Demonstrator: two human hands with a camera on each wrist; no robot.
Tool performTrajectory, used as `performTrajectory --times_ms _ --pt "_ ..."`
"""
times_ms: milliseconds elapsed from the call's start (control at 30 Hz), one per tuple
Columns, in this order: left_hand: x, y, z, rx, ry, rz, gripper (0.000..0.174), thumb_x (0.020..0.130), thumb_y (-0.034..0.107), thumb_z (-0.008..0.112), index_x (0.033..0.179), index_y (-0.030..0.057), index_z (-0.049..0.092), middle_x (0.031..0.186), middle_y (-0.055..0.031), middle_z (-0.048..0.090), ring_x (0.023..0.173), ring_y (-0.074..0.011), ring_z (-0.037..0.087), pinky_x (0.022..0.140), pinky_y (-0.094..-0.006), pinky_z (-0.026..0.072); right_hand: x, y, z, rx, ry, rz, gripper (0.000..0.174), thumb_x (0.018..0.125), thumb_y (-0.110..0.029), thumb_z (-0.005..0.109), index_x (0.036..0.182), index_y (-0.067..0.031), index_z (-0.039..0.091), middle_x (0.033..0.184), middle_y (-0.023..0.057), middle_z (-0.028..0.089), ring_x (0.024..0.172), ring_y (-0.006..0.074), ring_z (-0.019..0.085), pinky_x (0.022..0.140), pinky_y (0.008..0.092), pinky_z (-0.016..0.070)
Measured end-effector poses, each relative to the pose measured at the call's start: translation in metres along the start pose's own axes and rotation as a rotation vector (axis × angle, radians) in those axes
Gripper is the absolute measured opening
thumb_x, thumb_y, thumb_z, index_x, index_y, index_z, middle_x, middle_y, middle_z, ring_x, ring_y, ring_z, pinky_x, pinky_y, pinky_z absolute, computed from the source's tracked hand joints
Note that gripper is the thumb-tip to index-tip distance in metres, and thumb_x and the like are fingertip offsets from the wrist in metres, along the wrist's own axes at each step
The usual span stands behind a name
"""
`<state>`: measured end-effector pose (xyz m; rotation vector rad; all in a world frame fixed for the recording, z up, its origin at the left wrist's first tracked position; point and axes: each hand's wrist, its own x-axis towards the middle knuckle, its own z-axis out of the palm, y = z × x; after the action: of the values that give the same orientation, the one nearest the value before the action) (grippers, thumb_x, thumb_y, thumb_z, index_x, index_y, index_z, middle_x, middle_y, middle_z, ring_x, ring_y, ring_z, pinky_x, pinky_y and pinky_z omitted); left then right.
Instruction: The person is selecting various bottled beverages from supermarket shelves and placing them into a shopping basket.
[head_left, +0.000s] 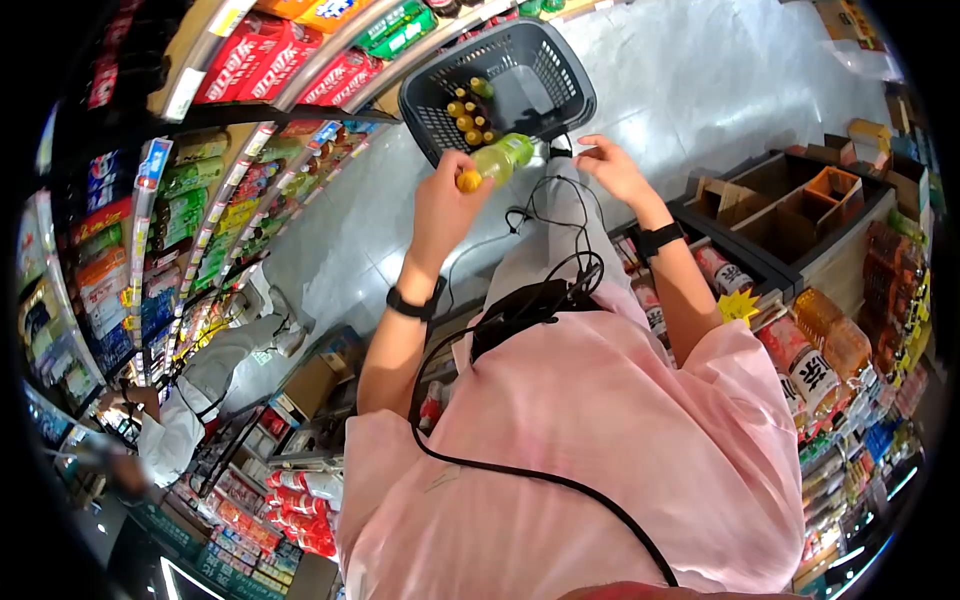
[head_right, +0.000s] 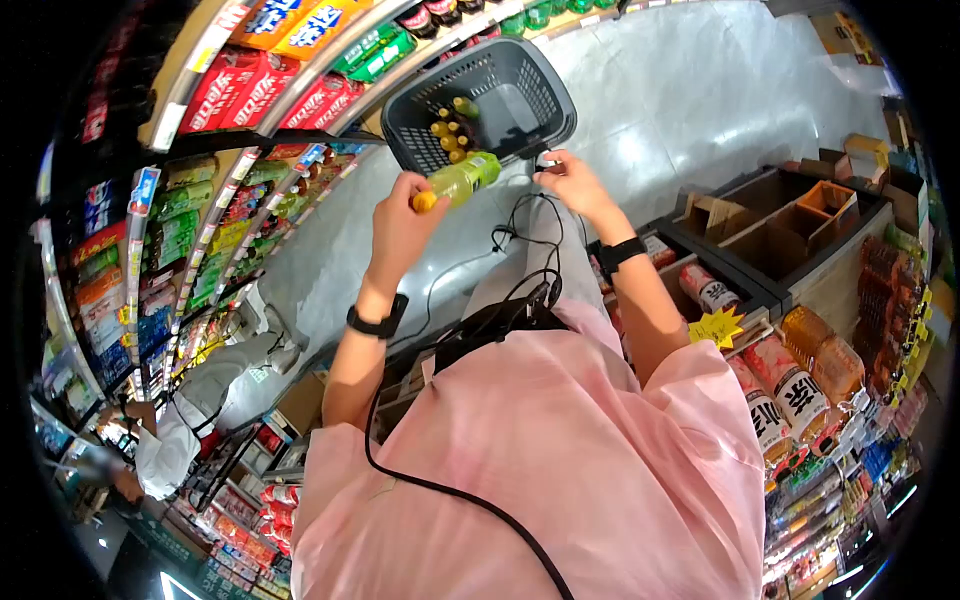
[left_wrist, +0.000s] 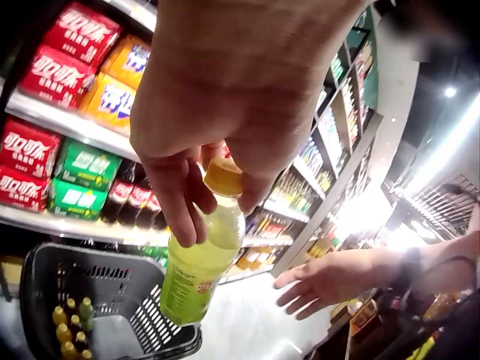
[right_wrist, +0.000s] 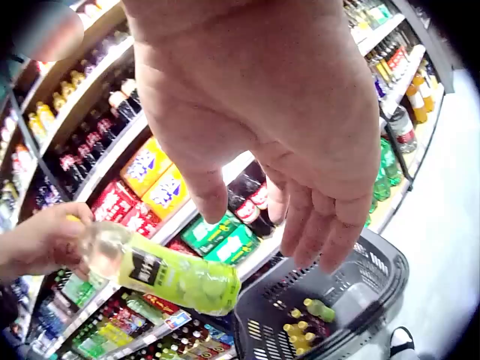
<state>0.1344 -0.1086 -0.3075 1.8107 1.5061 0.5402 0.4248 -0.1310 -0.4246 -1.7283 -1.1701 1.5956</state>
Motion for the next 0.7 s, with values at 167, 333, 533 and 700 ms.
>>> performTrajectory --times_ms 167,333,533,700 --pt "0.087 -0.105 0.083 -0.099 -0.186 -0.091 0.023 0.085 0.022 0.071 0.100 0.0076 0.065 0.084 -0.0183 0.066 0.081 -0.0355 0.066 0.072 -0.0423 0.0512 -0.002 0.072 -0.019 0.408 0.012 0.266 0.036 0.090 -0.021 0.067 0.120 -0.0023 0.060 0.100 0.0056 0.067 0.083 0.0122 0.061 0.072 0.0278 0.0499" --pt "0.149 -0.206 0.160 -0.216 -0.342 -0.406 0.017 0.089 0.014 0.065 0.104 0.0070 0.065 0.082 -0.0096 0.065 0.077 -0.0229 0.065 0.066 -0.0351 0.0521 0.007 0.124 -0.024 0.552 0.116 0.545 0.030 0.094 -0.020 0.062 0.118 -0.0014 0.061 0.099 0.0082 0.069 0.087 0.0154 0.065 0.076 0.0272 0.0517" --pt "0.245 -0.303 0.246 -0.526 -0.353 -0.716 0.034 0.092 0.006 0.060 0.126 0.0096 0.053 0.110 -0.0109 0.058 0.089 -0.0201 0.067 0.071 -0.0332 0.0601 0.062 0.157 -0.034 0.625 0.162 0.751 0.028 0.096 -0.018 0.058 0.119 -0.0021 0.060 0.099 0.0085 0.069 0.088 0.0148 0.066 0.083 0.0288 0.0523" --pt "0.339 -0.377 0.307 -0.611 -0.316 -0.895 0.045 0.092 0.011 0.064 0.134 0.0080 0.046 0.115 -0.0146 0.058 0.096 -0.0267 0.066 0.083 -0.0392 0.0586 0.126 0.168 -0.054 0.568 0.116 0.817 0.026 0.097 -0.016 0.057 0.119 -0.0018 0.060 0.098 0.0075 0.069 0.088 0.0133 0.065 0.083 0.0285 0.0521"
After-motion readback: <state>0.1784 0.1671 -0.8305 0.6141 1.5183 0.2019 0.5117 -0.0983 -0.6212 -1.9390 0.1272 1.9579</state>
